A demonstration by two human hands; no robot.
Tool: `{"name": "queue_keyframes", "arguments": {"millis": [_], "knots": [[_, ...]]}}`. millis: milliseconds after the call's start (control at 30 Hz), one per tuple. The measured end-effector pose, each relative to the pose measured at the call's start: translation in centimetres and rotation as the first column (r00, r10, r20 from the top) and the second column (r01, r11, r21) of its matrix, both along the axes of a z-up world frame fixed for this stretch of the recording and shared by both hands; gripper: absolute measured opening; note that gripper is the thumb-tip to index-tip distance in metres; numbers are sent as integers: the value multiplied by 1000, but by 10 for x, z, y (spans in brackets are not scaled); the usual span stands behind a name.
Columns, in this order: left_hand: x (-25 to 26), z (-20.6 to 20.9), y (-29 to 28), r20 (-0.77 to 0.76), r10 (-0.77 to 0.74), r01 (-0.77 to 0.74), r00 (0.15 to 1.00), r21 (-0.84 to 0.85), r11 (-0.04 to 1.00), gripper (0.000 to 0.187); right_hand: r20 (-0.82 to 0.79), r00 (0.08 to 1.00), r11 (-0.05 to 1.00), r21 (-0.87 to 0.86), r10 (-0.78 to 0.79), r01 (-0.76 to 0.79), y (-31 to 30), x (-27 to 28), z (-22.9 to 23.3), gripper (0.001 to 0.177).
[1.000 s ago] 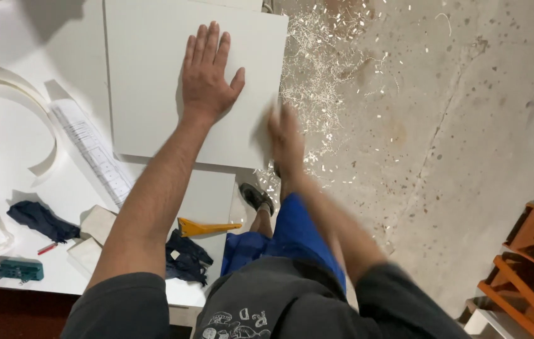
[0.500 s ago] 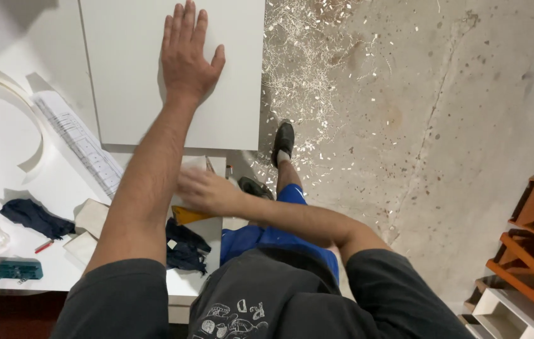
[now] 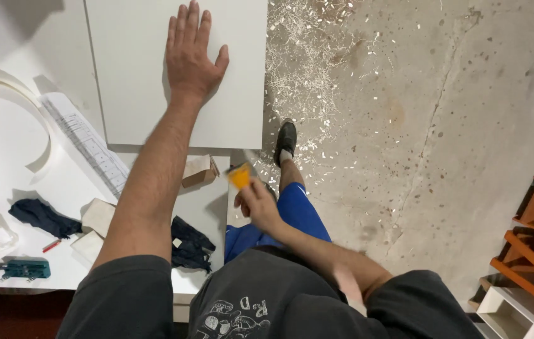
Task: The person sands the edges of a white rectangular board using a sanding block, then uses a green sanding sponge to smooth the surface. The person repeatedly flips the board and sands different edges and corners.
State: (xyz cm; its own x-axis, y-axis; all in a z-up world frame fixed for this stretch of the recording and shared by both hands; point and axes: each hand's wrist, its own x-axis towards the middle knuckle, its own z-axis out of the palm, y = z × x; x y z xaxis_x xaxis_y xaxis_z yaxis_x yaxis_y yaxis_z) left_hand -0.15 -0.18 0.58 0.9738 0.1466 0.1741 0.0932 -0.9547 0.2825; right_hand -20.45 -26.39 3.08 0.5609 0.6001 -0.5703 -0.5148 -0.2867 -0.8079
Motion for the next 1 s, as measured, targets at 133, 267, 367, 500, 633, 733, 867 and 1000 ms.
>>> {"name": "queue_keyframes", "arguments": {"millis": [133, 267, 367, 500, 633, 733, 867, 1000], "knots": [[2, -4, 1, 17, -6, 6, 1000, -7, 1000, 62, -329, 820, 816, 193, -469, 545, 19, 15, -1, 17], [2, -10, 3, 63, -9, 9, 998, 11, 1000, 62, -445, 690, 709, 156, -571, 687, 32, 18, -14, 12], [2, -6, 2, 44, -8, 7, 999, 29, 1000, 62, -440, 693, 721, 133, -572, 680, 31, 16, -17, 11], [2, -6, 2, 64, -14, 13, 998, 10, 1000, 62, -435, 683, 718, 112, -586, 687, 30, 18, -12, 11], [1, 0, 0, 26, -4, 5, 1000, -17, 1000, 62, -447, 675, 721, 90, -587, 687, 31, 32, -9, 12], [1, 3, -1, 18, -3, 3, 1000, -18, 1000, 63, -449, 656, 713, 59, -606, 699, 36, 54, -13, 13], [3, 22, -4, -137, 22, -25, 990, -22, 999, 66, -404, 698, 773, -39, -592, 633, 45, 105, 12, 13], [3, 25, -4, -192, 47, -61, 980, -70, 996, 66, -381, 732, 809, -80, -565, 583, 53, 152, 22, 14]]}}
